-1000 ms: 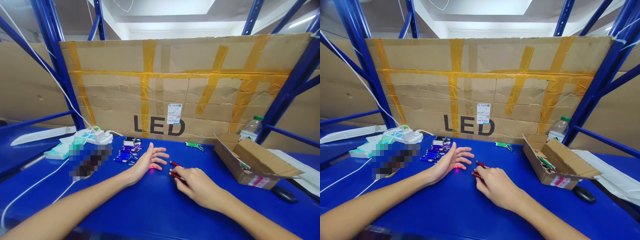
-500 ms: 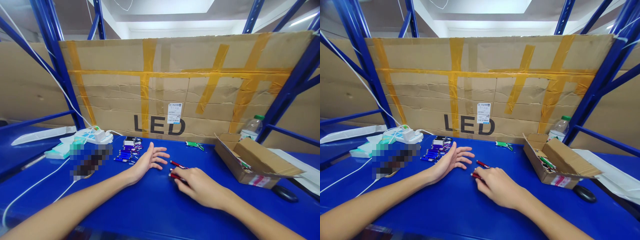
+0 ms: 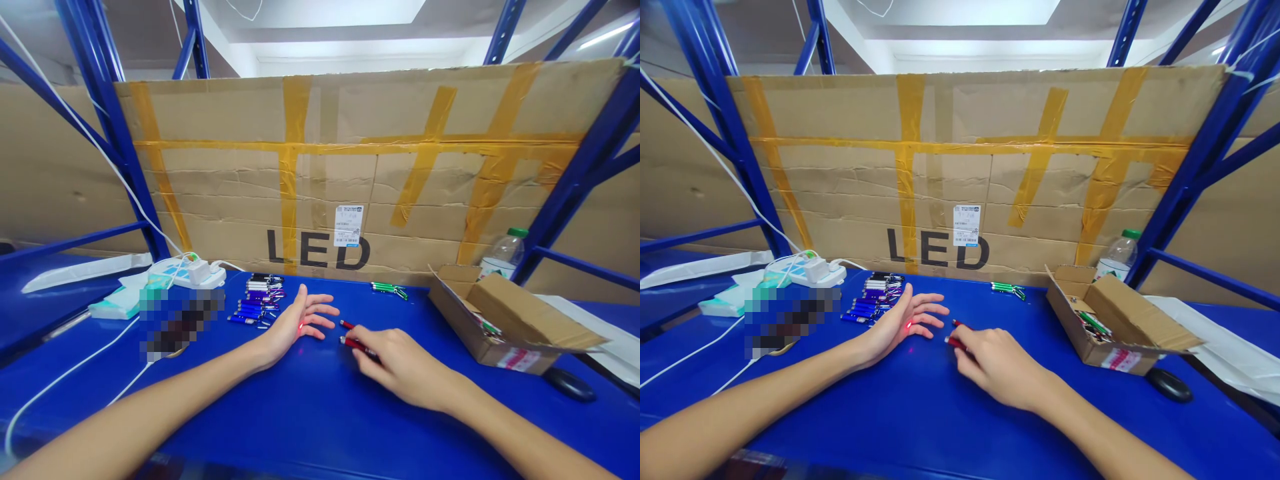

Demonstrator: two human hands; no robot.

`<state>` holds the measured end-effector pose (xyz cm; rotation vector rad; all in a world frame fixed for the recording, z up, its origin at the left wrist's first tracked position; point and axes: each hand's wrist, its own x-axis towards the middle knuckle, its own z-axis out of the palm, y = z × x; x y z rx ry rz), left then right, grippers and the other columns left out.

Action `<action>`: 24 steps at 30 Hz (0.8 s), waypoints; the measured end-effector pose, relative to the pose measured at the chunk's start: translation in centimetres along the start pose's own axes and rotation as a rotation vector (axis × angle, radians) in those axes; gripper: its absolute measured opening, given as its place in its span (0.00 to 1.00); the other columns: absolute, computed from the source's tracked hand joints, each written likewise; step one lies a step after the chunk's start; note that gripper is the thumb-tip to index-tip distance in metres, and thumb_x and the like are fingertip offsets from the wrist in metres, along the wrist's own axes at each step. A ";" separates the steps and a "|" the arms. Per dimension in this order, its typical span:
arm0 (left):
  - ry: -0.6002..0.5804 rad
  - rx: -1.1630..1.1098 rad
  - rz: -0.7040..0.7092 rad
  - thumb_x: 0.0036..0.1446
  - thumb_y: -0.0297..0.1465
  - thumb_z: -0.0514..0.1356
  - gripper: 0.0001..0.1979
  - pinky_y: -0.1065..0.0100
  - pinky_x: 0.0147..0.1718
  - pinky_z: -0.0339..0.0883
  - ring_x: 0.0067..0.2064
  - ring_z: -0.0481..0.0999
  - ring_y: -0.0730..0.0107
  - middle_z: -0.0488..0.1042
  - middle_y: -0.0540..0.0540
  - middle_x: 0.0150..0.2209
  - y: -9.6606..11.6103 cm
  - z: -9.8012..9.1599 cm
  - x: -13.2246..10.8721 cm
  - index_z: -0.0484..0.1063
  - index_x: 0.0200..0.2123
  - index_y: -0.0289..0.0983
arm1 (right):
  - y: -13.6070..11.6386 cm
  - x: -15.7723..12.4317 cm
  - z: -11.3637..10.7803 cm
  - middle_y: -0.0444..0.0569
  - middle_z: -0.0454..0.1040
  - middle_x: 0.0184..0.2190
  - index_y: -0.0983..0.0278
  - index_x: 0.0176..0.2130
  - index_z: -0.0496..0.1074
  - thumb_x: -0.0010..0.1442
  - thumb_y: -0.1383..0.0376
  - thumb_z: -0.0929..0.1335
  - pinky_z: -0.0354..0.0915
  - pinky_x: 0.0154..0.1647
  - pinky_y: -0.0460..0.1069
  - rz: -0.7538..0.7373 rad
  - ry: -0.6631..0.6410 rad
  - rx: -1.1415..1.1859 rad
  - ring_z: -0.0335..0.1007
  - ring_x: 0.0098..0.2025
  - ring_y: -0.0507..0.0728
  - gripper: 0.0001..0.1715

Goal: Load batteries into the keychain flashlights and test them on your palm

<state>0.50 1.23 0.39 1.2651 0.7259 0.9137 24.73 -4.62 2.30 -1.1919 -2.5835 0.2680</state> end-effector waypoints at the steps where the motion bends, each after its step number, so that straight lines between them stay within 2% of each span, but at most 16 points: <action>1: 0.001 0.003 0.000 0.69 0.64 0.48 0.41 0.61 0.43 0.73 0.50 0.81 0.53 0.80 0.32 0.56 0.0 0.0 0.0 0.74 0.61 0.35 | -0.3 -0.1 0.1 0.47 0.83 0.38 0.58 0.46 0.72 0.74 0.65 0.62 0.59 0.36 0.50 -0.052 -0.056 -0.012 0.80 0.36 0.59 0.09; 2: 0.002 0.005 -0.002 0.68 0.64 0.48 0.41 0.62 0.43 0.73 0.50 0.81 0.53 0.80 0.32 0.56 0.1 0.0 0.1 0.74 0.61 0.35 | -0.6 -0.1 0.2 0.46 0.83 0.37 0.58 0.44 0.72 0.74 0.66 0.62 0.58 0.35 0.50 -0.088 -0.087 -0.033 0.79 0.36 0.58 0.09; 5: 0.008 0.009 -0.009 0.67 0.65 0.49 0.42 0.62 0.43 0.74 0.50 0.81 0.53 0.80 0.32 0.56 0.1 0.0 0.1 0.74 0.60 0.35 | -0.8 -0.1 0.6 0.46 0.82 0.36 0.59 0.44 0.71 0.74 0.65 0.62 0.58 0.35 0.50 -0.075 -0.074 -0.070 0.79 0.35 0.58 0.09; 10: 0.001 0.010 -0.011 0.68 0.65 0.49 0.41 0.62 0.44 0.73 0.51 0.81 0.53 0.80 0.33 0.57 0.1 0.0 0.1 0.73 0.61 0.36 | 0.3 0.1 0.3 0.51 0.84 0.39 0.60 0.47 0.69 0.77 0.63 0.60 0.57 0.34 0.50 0.104 0.044 -0.082 0.81 0.36 0.61 0.10; 13: 0.006 0.014 -0.019 0.68 0.65 0.49 0.42 0.61 0.44 0.73 0.51 0.81 0.53 0.80 0.32 0.57 0.1 0.1 0.1 0.73 0.61 0.35 | 0.6 0.1 -0.2 0.51 0.84 0.40 0.60 0.48 0.68 0.78 0.61 0.59 0.58 0.34 0.50 0.146 0.078 -0.070 0.81 0.37 0.62 0.11; 18: 0.005 0.021 -0.015 0.67 0.66 0.49 0.43 0.61 0.44 0.73 0.51 0.81 0.53 0.80 0.32 0.57 0.2 0.2 0.0 0.73 0.61 0.35 | 0.1 0.0 -0.4 0.50 0.84 0.40 0.60 0.49 0.71 0.78 0.63 0.59 0.57 0.35 0.51 0.040 -0.034 -0.092 0.81 0.37 0.60 0.13; 24: 0.000 0.031 -0.005 0.67 0.66 0.49 0.43 0.62 0.44 0.73 0.52 0.80 0.53 0.79 0.32 0.57 0.2 0.1 0.0 0.72 0.61 0.35 | 0.2 -0.2 -0.6 0.48 0.83 0.38 0.60 0.45 0.71 0.74 0.66 0.63 0.55 0.33 0.51 0.018 -0.133 -0.180 0.80 0.35 0.59 0.06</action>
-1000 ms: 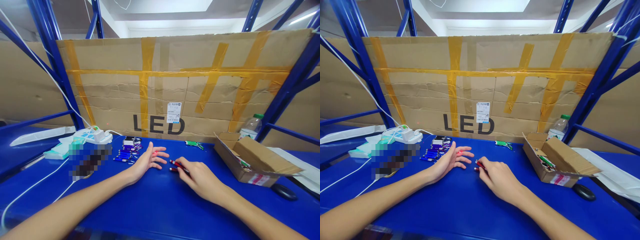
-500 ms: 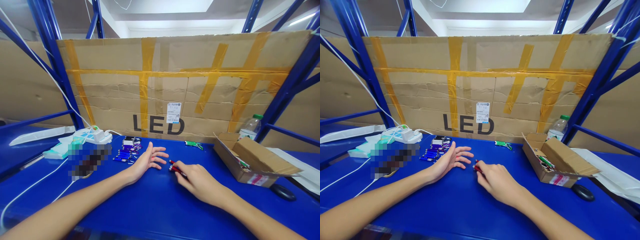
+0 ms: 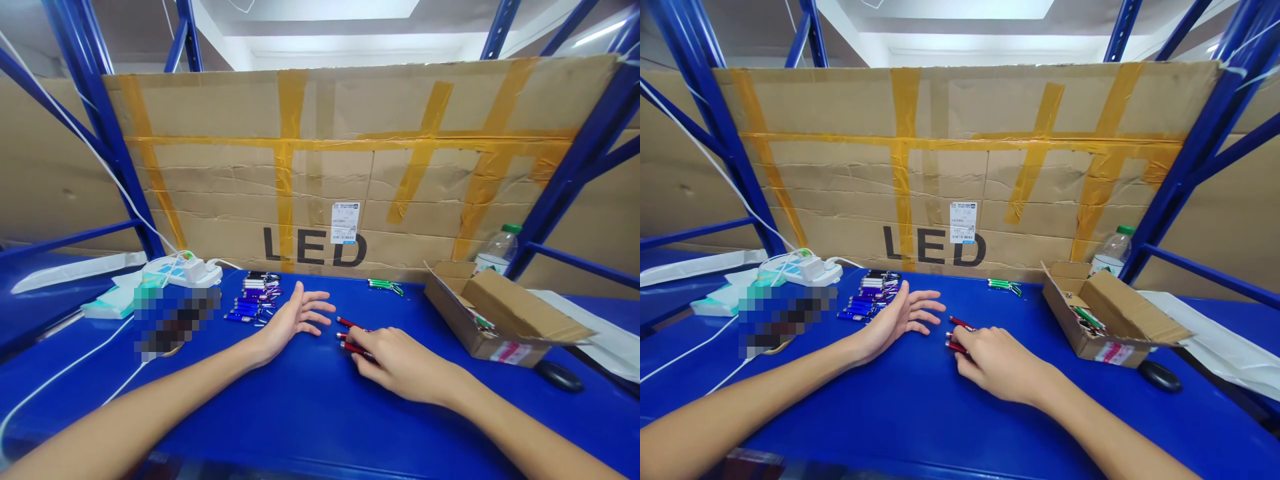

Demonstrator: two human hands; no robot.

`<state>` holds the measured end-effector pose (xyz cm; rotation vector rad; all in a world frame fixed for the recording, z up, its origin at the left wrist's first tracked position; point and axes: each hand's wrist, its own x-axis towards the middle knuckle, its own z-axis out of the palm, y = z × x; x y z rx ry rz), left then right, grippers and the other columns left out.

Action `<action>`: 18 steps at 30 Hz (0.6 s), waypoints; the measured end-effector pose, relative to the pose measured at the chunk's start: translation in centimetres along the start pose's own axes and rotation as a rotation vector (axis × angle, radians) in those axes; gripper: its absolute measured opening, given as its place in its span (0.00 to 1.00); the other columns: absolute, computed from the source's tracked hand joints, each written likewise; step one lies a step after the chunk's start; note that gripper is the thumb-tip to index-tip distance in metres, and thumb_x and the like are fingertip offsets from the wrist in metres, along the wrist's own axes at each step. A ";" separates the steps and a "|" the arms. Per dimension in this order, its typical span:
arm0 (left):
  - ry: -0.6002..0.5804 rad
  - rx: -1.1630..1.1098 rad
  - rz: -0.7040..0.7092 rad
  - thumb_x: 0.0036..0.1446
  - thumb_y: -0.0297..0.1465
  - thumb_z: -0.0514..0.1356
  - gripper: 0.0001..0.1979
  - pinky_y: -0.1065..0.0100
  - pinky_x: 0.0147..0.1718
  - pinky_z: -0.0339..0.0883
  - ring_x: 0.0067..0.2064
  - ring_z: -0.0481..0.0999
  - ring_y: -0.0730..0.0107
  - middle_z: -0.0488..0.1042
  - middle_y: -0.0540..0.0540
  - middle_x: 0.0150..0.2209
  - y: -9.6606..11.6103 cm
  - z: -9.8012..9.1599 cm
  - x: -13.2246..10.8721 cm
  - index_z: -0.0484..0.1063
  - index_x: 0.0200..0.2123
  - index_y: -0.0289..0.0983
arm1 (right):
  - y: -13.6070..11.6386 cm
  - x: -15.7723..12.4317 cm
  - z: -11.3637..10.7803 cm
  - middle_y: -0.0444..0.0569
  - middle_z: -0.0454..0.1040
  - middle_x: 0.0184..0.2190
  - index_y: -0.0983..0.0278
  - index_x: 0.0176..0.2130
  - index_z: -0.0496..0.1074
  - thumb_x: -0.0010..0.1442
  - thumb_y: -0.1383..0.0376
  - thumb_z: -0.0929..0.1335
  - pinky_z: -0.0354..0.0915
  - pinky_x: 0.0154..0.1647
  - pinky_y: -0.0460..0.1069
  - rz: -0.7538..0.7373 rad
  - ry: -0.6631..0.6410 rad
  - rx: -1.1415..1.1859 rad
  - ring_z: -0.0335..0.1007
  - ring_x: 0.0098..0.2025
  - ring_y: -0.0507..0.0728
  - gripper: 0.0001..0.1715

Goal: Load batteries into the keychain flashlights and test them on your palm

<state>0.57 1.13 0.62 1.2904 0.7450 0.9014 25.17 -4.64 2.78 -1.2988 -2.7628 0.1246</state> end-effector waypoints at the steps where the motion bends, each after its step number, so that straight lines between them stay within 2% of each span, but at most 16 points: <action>1: 0.000 0.004 -0.001 0.67 0.66 0.49 0.43 0.62 0.44 0.73 0.52 0.80 0.52 0.79 0.32 0.58 0.0 0.0 0.0 0.72 0.62 0.35 | 0.1 0.0 -0.1 0.48 0.83 0.39 0.60 0.46 0.71 0.73 0.65 0.64 0.55 0.33 0.51 0.001 -0.014 -0.005 0.80 0.36 0.60 0.05; 5: -0.001 0.003 -0.007 0.68 0.65 0.48 0.42 0.62 0.44 0.73 0.52 0.81 0.53 0.79 0.32 0.58 0.0 -0.1 0.0 0.73 0.62 0.35 | 0.4 -0.1 0.0 0.49 0.84 0.42 0.60 0.46 0.71 0.73 0.64 0.66 0.58 0.34 0.51 0.005 -0.061 -0.009 0.81 0.39 0.61 0.04; 12: 0.000 -0.016 -0.001 0.69 0.64 0.49 0.41 0.62 0.43 0.74 0.51 0.81 0.53 0.80 0.31 0.57 -0.1 -0.1 0.1 0.74 0.61 0.34 | 1.1 0.0 0.7 0.51 0.82 0.46 0.59 0.47 0.72 0.75 0.63 0.67 0.63 0.37 0.51 0.010 0.017 -0.009 0.80 0.41 0.62 0.04; 18: 0.006 -0.006 -0.005 0.69 0.64 0.49 0.40 0.62 0.43 0.74 0.50 0.81 0.53 0.80 0.32 0.57 -0.3 -0.3 0.4 0.74 0.61 0.35 | 1.2 0.0 0.7 0.51 0.79 0.48 0.60 0.48 0.71 0.76 0.62 0.67 0.63 0.36 0.51 0.015 0.029 -0.077 0.79 0.40 0.61 0.04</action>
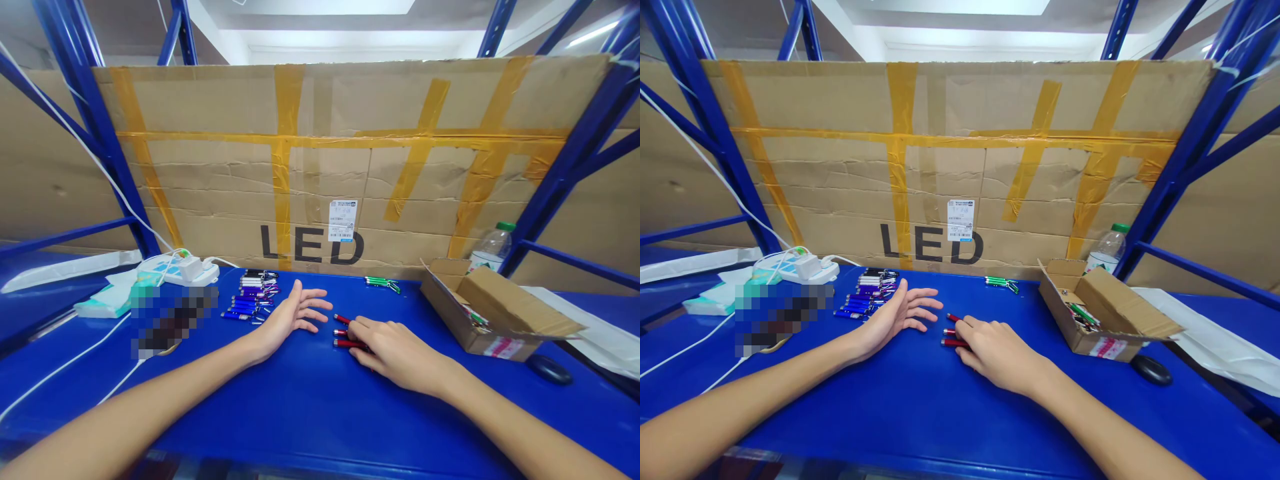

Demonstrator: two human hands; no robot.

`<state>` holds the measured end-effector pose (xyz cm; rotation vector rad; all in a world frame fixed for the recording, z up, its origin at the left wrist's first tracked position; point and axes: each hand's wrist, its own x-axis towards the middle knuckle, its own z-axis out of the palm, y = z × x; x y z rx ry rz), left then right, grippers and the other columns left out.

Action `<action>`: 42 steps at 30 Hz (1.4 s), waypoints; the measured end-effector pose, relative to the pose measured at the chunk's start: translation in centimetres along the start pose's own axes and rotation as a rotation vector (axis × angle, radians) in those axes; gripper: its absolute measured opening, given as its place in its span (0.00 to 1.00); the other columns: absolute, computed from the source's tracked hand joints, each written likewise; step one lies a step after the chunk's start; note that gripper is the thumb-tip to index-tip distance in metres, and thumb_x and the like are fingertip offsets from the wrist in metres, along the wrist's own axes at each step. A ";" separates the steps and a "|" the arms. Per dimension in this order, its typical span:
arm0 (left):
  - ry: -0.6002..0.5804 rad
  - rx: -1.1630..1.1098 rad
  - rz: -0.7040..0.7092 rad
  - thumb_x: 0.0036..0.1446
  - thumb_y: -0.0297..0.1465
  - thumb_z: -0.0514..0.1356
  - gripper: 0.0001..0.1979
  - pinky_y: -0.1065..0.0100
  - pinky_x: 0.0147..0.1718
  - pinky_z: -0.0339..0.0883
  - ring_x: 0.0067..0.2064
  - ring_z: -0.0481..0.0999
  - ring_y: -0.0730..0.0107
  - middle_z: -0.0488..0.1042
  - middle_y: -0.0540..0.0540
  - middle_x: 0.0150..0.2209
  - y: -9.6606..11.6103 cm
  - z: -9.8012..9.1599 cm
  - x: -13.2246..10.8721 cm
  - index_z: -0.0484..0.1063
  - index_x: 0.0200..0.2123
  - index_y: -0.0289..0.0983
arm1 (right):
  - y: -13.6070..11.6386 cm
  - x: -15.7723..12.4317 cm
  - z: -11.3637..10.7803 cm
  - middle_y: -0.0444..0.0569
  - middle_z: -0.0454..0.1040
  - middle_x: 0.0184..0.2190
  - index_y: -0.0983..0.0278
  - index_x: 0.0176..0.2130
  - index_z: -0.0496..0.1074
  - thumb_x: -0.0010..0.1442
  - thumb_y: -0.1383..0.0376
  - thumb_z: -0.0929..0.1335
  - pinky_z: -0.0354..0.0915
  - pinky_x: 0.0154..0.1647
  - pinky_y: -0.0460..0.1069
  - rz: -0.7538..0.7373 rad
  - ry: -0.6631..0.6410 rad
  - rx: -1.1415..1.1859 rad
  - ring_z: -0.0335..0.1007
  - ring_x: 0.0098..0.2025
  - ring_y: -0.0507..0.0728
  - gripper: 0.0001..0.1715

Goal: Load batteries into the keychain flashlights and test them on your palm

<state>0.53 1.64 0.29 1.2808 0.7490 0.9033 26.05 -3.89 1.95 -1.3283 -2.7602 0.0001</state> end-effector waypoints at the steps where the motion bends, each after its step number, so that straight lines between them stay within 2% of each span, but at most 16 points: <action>1: 0.001 0.001 -0.001 0.69 0.64 0.49 0.40 0.62 0.43 0.74 0.51 0.81 0.53 0.80 0.32 0.57 0.0 0.0 0.0 0.74 0.61 0.35 | 0.0 0.0 0.0 0.51 0.79 0.48 0.60 0.48 0.71 0.76 0.62 0.66 0.62 0.35 0.51 -0.001 0.004 -0.003 0.79 0.39 0.61 0.05; 8: -0.001 -0.004 -0.004 0.70 0.63 0.48 0.40 0.62 0.44 0.74 0.52 0.81 0.54 0.80 0.32 0.58 0.1 -0.1 -0.3 0.73 0.62 0.35 | 0.2 0.3 0.2 0.52 0.79 0.43 0.61 0.44 0.68 0.81 0.61 0.56 0.63 0.40 0.52 0.035 0.093 0.125 0.77 0.40 0.60 0.16; 10: -0.001 -0.006 -0.002 0.70 0.63 0.47 0.40 0.62 0.44 0.74 0.52 0.81 0.53 0.79 0.32 0.58 0.1 -0.1 -0.3 0.73 0.62 0.35 | 0.1 0.2 0.2 0.51 0.78 0.41 0.60 0.44 0.66 0.81 0.60 0.56 0.63 0.41 0.52 0.056 0.128 0.194 0.76 0.40 0.60 0.15; 13: 0.003 -0.009 0.000 0.70 0.63 0.47 0.40 0.61 0.44 0.74 0.52 0.81 0.52 0.79 0.32 0.58 0.2 -0.1 -0.2 0.73 0.62 0.35 | -0.2 0.1 0.1 0.48 0.78 0.36 0.58 0.46 0.63 0.81 0.59 0.55 0.62 0.38 0.52 0.100 0.109 0.310 0.75 0.36 0.60 0.13; 17: 0.014 -0.018 0.009 0.70 0.62 0.47 0.39 0.61 0.44 0.74 0.52 0.81 0.52 0.80 0.32 0.57 0.2 -0.2 -0.1 0.74 0.61 0.35 | -1.0 0.1 -0.2 0.47 0.79 0.38 0.57 0.46 0.65 0.81 0.57 0.56 0.63 0.39 0.52 0.131 0.084 0.439 0.75 0.37 0.59 0.14; 21: 0.008 -0.025 0.009 0.70 0.63 0.48 0.40 0.61 0.44 0.73 0.52 0.81 0.52 0.80 0.32 0.57 0.2 -0.3 -0.2 0.74 0.61 0.36 | -1.7 0.2 -0.7 0.44 0.77 0.34 0.58 0.43 0.66 0.79 0.57 0.58 0.61 0.37 0.51 0.195 0.057 0.511 0.70 0.34 0.57 0.14; 24: 0.010 -0.017 -0.003 0.70 0.63 0.47 0.41 0.61 0.45 0.73 0.52 0.81 0.52 0.79 0.32 0.59 0.2 -0.3 -0.2 0.73 0.62 0.35 | -1.7 0.2 -0.6 0.44 0.76 0.32 0.59 0.44 0.67 0.76 0.58 0.60 0.59 0.35 0.50 0.179 0.049 0.534 0.67 0.32 0.56 0.11; 29: 0.025 -0.003 -0.005 0.70 0.64 0.45 0.42 0.61 0.46 0.73 0.53 0.80 0.52 0.78 0.31 0.60 0.3 -0.4 -0.1 0.71 0.63 0.34 | -1.0 0.8 0.4 0.48 0.79 0.35 0.59 0.41 0.67 0.79 0.56 0.57 0.58 0.36 0.50 0.158 0.081 0.479 0.72 0.34 0.57 0.17; 36: 0.021 -0.013 -0.002 0.70 0.64 0.46 0.42 0.59 0.47 0.73 0.55 0.80 0.50 0.78 0.30 0.59 0.0 -0.6 0.0 0.71 0.64 0.35 | -1.1 1.2 0.9 0.46 0.78 0.31 0.58 0.40 0.66 0.79 0.56 0.56 0.55 0.32 0.49 0.214 0.147 0.476 0.72 0.28 0.57 0.18; 42: 0.021 -0.021 0.009 0.69 0.64 0.46 0.42 0.60 0.46 0.72 0.54 0.80 0.50 0.78 0.30 0.60 0.3 -0.5 -0.1 0.72 0.63 0.35 | -1.5 1.0 0.8 0.48 0.80 0.32 0.60 0.43 0.73 0.78 0.58 0.58 0.55 0.31 0.49 0.112 0.081 0.413 0.71 0.28 0.56 0.18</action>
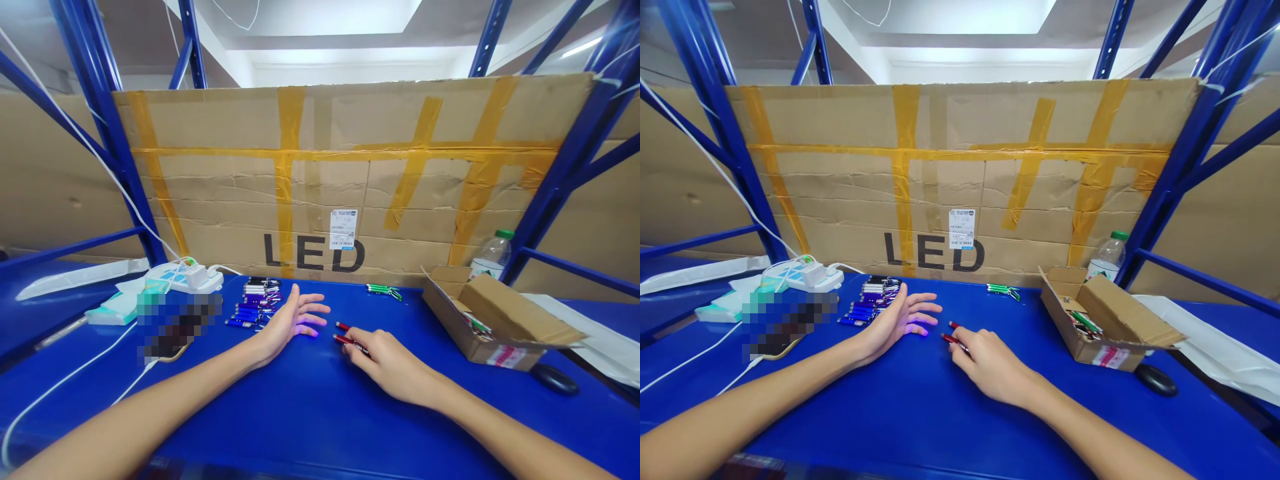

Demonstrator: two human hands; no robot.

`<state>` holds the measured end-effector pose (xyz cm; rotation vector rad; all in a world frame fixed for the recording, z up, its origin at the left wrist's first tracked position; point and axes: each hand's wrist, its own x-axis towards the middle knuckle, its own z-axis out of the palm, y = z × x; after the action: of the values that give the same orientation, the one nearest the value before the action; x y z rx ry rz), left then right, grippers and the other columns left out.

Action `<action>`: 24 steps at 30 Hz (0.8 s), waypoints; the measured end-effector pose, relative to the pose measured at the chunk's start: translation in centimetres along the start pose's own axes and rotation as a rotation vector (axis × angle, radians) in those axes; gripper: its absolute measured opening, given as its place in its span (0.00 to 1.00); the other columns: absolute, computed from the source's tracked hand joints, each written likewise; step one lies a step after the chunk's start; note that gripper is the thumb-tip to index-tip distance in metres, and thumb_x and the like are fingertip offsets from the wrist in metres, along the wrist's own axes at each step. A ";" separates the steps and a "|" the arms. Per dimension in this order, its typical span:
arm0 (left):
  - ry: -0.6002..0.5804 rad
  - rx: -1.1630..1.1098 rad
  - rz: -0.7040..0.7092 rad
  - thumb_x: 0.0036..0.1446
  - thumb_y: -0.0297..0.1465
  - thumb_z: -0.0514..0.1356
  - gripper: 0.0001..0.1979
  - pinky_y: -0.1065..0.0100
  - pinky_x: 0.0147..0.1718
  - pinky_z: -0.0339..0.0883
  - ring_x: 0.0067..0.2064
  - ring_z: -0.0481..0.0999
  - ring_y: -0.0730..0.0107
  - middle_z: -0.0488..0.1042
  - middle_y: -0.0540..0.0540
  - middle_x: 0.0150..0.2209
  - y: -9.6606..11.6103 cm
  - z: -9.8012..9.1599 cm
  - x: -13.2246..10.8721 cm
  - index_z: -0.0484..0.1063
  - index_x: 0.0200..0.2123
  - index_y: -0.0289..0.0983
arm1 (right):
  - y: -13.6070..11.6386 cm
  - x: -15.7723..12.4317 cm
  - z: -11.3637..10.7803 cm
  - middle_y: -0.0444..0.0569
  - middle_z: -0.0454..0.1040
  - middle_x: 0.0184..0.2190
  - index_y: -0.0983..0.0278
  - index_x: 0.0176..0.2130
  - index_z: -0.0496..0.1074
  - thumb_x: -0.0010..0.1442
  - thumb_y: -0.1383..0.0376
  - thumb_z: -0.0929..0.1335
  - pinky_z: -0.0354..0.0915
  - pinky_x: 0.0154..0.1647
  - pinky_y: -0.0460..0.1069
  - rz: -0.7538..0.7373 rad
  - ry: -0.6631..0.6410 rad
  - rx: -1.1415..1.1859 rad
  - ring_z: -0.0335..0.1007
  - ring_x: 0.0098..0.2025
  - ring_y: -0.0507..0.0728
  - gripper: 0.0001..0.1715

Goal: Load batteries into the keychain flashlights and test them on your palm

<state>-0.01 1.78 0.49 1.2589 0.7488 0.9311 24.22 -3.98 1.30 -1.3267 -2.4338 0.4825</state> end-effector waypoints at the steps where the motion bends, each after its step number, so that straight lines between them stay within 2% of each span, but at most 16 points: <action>1: 0.004 0.002 -0.001 0.69 0.64 0.46 0.42 0.60 0.46 0.72 0.53 0.80 0.50 0.78 0.30 0.60 0.0 0.0 0.0 0.72 0.63 0.35 | -0.1 0.0 0.0 0.48 0.80 0.32 0.60 0.43 0.74 0.78 0.58 0.58 0.55 0.31 0.49 -0.004 -0.001 -0.010 0.70 0.28 0.56 0.18; 8: 0.009 0.027 0.001 0.69 0.65 0.45 0.44 0.58 0.47 0.73 0.54 0.80 0.49 0.78 0.30 0.60 -0.1 0.1 0.1 0.72 0.63 0.35 | -0.3 -0.1 -0.1 0.47 0.79 0.30 0.59 0.40 0.69 0.79 0.55 0.56 0.52 0.30 0.49 0.036 0.098 0.007 0.70 0.27 0.57 0.20; 17: 0.007 0.020 -0.009 0.68 0.65 0.46 0.43 0.60 0.46 0.73 0.54 0.80 0.51 0.78 0.30 0.60 0.0 0.0 0.0 0.72 0.63 0.35 | -0.9 -0.3 0.0 0.45 0.75 0.27 0.60 0.45 0.72 0.77 0.58 0.57 0.51 0.30 0.49 0.016 0.018 -0.039 0.64 0.24 0.56 0.18; 24: 0.009 0.021 -0.016 0.68 0.66 0.46 0.44 0.61 0.45 0.73 0.52 0.80 0.52 0.79 0.31 0.59 0.0 0.3 0.1 0.72 0.63 0.35 | -0.6 -0.2 0.1 0.48 0.78 0.31 0.61 0.48 0.72 0.78 0.58 0.57 0.53 0.32 0.50 0.026 0.010 -0.056 0.69 0.28 0.57 0.18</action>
<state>0.27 1.74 0.59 1.2656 0.7769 0.9185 23.84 -4.48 1.40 -1.3820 -2.4410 0.4164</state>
